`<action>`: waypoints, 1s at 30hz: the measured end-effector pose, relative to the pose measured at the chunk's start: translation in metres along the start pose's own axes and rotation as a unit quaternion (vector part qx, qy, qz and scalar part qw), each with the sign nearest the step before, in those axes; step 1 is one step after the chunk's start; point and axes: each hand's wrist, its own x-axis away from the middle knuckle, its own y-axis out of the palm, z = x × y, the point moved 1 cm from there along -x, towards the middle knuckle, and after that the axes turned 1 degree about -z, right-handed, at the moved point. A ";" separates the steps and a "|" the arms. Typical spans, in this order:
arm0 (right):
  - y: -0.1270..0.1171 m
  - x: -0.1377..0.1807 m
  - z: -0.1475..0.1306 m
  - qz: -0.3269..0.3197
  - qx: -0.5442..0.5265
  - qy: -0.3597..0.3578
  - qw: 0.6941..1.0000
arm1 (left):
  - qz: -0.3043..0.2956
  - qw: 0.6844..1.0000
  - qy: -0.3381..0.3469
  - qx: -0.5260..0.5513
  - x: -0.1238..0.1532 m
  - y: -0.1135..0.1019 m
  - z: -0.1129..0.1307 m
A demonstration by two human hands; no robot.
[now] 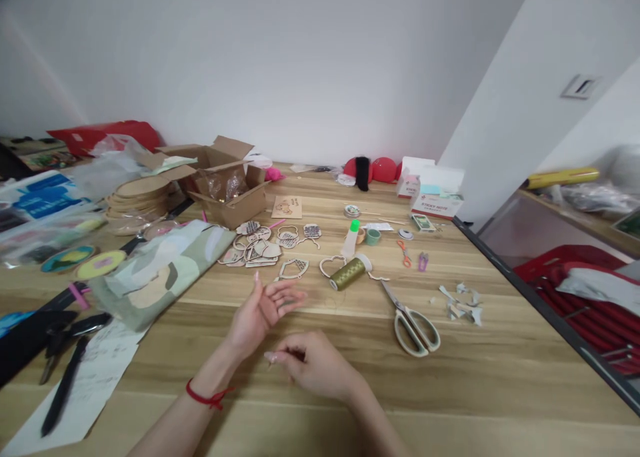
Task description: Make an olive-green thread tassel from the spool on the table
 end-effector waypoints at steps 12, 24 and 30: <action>-0.034 0.006 0.013 0.030 0.015 0.094 0.995 | -0.002 0.999 -0.009 0.033 0.001 0.004 0.001; -0.025 0.013 0.005 -0.134 -0.058 0.088 0.985 | 0.007 0.999 0.039 0.020 0.000 -0.005 0.008; -0.047 0.021 -0.002 -0.025 -0.169 0.022 0.985 | -0.080 0.989 -0.088 -0.088 0.001 -0.001 -0.015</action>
